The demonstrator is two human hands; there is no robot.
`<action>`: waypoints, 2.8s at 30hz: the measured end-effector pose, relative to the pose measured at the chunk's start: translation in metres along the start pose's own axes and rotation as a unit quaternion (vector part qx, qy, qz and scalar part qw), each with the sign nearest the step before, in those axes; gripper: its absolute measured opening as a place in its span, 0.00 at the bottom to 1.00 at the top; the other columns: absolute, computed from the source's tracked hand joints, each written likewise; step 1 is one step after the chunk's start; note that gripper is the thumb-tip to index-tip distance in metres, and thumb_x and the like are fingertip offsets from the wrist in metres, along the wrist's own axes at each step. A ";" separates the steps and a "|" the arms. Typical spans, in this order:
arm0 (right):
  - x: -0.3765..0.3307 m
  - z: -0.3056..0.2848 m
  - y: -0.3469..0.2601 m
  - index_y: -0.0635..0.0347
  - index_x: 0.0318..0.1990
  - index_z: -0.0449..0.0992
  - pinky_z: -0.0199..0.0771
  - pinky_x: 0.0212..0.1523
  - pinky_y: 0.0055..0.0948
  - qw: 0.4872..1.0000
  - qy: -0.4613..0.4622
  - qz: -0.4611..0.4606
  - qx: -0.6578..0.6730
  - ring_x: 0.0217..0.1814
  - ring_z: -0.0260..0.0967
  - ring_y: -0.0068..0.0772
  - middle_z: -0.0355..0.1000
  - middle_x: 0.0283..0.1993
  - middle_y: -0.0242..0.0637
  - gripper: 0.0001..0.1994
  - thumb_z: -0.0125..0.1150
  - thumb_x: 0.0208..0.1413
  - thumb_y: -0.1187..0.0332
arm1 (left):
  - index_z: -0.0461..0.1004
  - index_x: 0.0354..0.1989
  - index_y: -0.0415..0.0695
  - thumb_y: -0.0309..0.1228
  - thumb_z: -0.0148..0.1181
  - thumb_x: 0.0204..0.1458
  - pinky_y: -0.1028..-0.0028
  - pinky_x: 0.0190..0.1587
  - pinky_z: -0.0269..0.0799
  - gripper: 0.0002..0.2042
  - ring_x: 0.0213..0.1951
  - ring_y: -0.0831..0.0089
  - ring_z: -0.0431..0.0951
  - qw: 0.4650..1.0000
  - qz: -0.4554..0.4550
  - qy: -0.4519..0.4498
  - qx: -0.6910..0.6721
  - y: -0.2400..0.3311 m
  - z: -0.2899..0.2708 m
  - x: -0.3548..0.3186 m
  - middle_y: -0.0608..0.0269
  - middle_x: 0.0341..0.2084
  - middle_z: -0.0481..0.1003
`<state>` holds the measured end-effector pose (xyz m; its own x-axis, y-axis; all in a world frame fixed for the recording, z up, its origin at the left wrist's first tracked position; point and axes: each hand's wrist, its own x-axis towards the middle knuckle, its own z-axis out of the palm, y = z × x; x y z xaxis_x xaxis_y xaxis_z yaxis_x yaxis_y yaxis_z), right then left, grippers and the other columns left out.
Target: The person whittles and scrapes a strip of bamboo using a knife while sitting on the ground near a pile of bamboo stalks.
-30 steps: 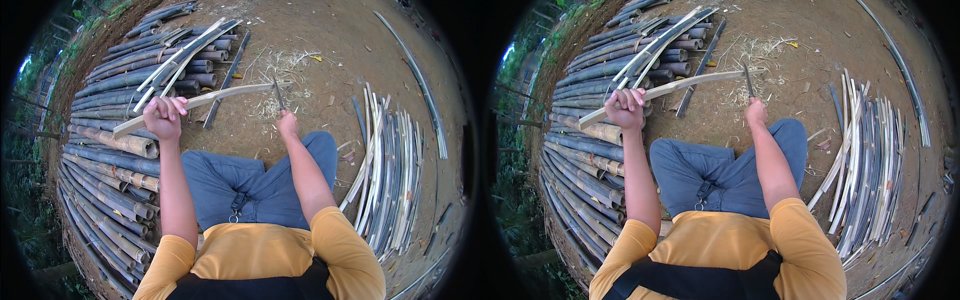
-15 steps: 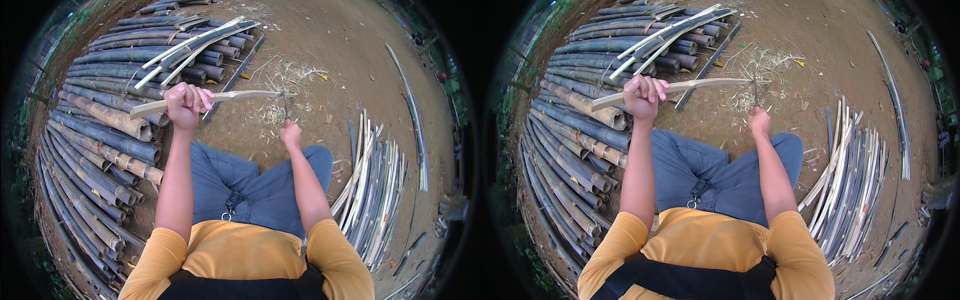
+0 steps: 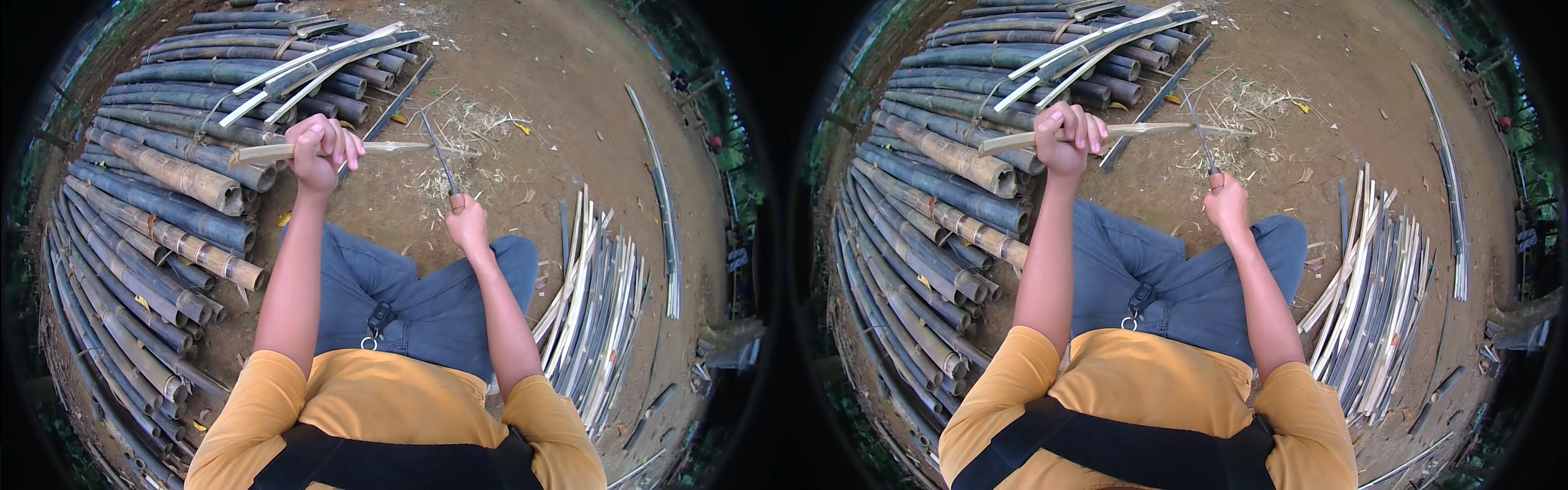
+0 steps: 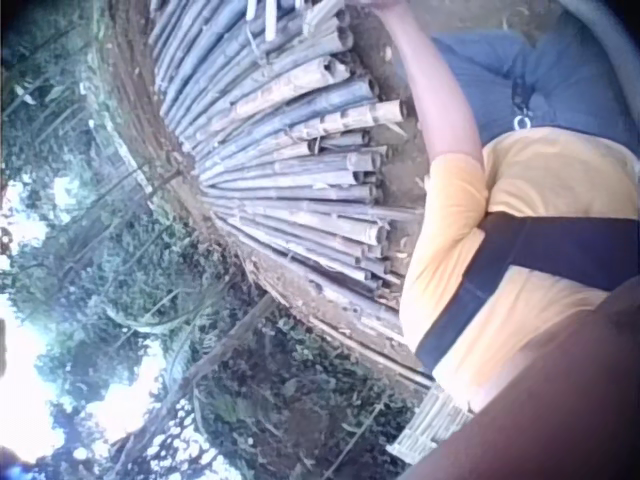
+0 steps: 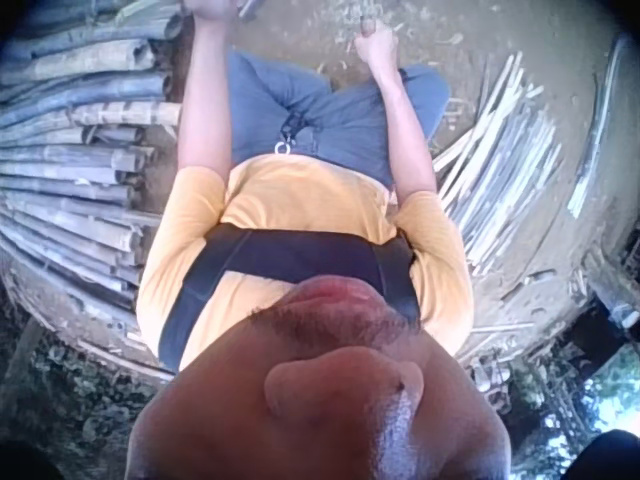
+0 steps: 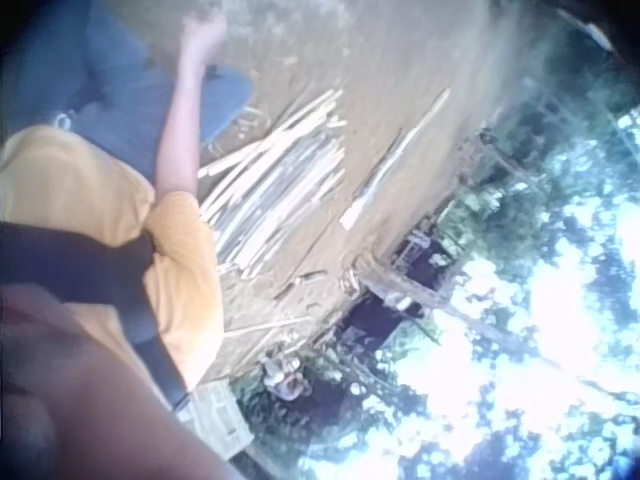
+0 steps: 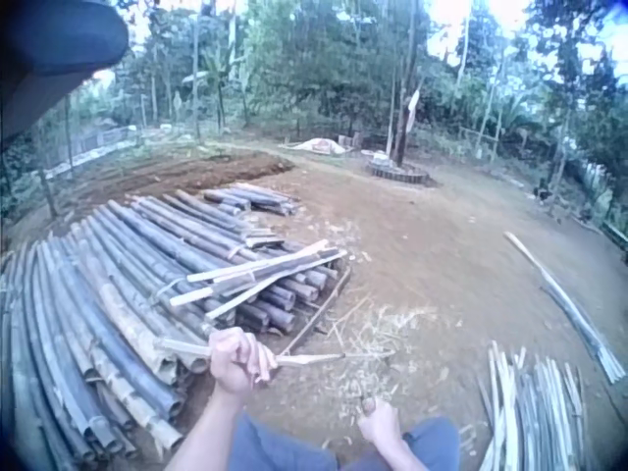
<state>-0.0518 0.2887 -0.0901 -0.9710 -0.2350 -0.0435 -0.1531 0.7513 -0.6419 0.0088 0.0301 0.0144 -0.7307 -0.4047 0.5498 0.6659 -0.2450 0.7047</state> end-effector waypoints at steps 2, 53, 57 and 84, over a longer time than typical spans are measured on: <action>-0.008 -0.009 -0.015 0.63 0.36 0.71 0.69 0.39 0.52 1.000 -0.005 -0.001 0.005 0.40 0.72 0.65 0.73 0.32 0.60 0.07 0.56 0.49 0.71 | 0.56 0.14 0.46 0.35 0.41 0.54 0.63 0.24 0.71 0.16 0.09 0.68 0.63 1.000 0.004 -0.001 -0.006 -0.002 -0.004 -0.002 0.63 0.08 0.58; 0.001 -0.036 0.001 0.64 0.32 0.70 0.68 0.41 0.52 0.997 -0.064 -0.022 -0.024 0.41 0.71 0.65 0.73 0.33 0.59 0.06 0.50 0.51 0.70 | 0.56 0.15 0.46 0.36 0.43 0.53 0.66 0.24 0.67 0.15 0.10 0.71 0.59 0.999 -0.002 -0.036 -0.015 0.001 0.009 -0.008 0.64 0.07 0.58; 0.022 -0.033 0.020 0.63 0.34 0.71 0.70 0.42 0.52 0.996 -0.062 0.013 -0.056 0.42 0.72 0.64 0.74 0.33 0.58 0.06 0.51 0.52 0.70 | 0.56 0.15 0.47 0.36 0.42 0.53 0.66 0.24 0.68 0.15 0.10 0.72 0.59 0.999 -0.001 -0.047 -0.018 0.000 0.007 -0.011 0.64 0.07 0.57; 0.072 0.036 0.083 0.55 0.43 0.75 0.73 0.47 0.50 0.996 -0.029 0.085 -0.016 0.47 0.75 0.56 0.77 0.41 0.54 0.10 0.54 0.58 0.63 | 0.55 0.16 0.49 0.39 0.41 0.56 0.65 0.30 0.65 0.16 0.12 0.71 0.57 1.000 -0.030 -0.002 -0.001 0.000 0.000 0.005 0.66 0.08 0.54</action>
<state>-0.1282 0.3116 -0.1738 -0.9715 -0.1361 -0.1942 0.0070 0.8020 -0.5973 0.0051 0.0282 0.0179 -0.7697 -0.3865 0.5080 0.6212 -0.2702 0.7356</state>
